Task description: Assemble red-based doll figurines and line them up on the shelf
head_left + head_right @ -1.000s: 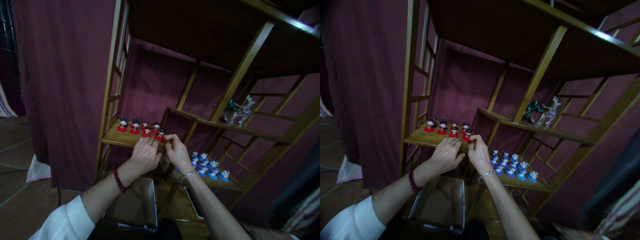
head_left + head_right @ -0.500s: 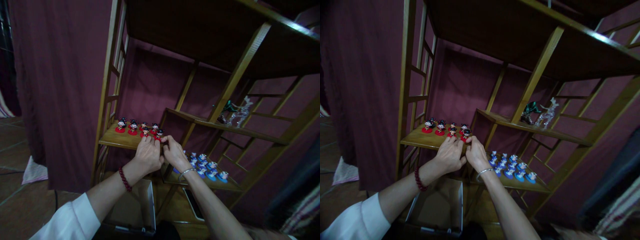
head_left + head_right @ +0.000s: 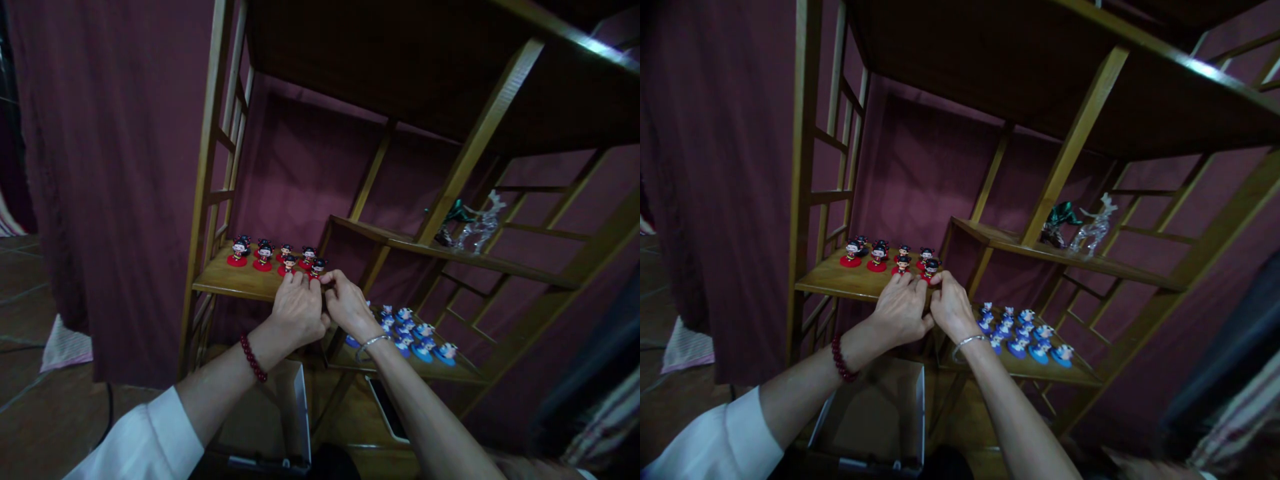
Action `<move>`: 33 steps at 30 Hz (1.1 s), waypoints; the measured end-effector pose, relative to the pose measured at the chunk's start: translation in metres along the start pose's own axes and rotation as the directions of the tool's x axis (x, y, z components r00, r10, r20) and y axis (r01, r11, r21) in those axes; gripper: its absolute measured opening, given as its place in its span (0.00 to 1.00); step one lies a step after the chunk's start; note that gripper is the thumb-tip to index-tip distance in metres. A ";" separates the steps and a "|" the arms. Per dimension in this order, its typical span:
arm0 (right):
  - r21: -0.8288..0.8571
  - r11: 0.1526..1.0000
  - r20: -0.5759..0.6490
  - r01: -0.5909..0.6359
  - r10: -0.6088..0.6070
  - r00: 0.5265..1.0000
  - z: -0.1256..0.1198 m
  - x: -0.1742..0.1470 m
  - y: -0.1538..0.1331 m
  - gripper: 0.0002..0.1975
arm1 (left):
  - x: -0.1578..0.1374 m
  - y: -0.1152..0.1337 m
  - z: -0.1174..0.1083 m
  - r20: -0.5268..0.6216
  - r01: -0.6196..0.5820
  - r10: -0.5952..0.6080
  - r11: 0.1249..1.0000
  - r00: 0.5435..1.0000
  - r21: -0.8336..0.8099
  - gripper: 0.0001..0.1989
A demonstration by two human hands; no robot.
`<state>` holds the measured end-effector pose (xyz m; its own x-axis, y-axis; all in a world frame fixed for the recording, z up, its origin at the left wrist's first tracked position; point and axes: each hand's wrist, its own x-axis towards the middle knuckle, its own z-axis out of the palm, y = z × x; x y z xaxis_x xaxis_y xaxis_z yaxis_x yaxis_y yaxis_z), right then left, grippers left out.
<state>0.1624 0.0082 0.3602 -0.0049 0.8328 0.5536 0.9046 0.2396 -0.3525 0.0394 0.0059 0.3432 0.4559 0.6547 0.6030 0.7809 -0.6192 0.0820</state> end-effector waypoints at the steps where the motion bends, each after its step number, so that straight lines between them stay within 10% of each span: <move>1: 0.002 1.000 -0.005 0.003 -0.003 1.000 0.000 0.000 0.000 0.14 | 0.000 0.000 0.000 0.001 0.000 0.000 1.000 1.000 -0.001 0.20; 33: 0.064 0.998 -0.032 -0.015 0.018 0.999 -0.001 -0.002 0.002 0.13 | -0.006 0.001 0.002 -0.121 0.015 -0.017 1.000 0.993 -0.021 0.18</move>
<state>0.1650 0.0066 0.3596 0.0248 0.8204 0.5713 0.8756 0.2580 -0.4084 0.0378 0.0023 0.3377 0.3872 0.6082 0.6929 0.7785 -0.6183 0.1077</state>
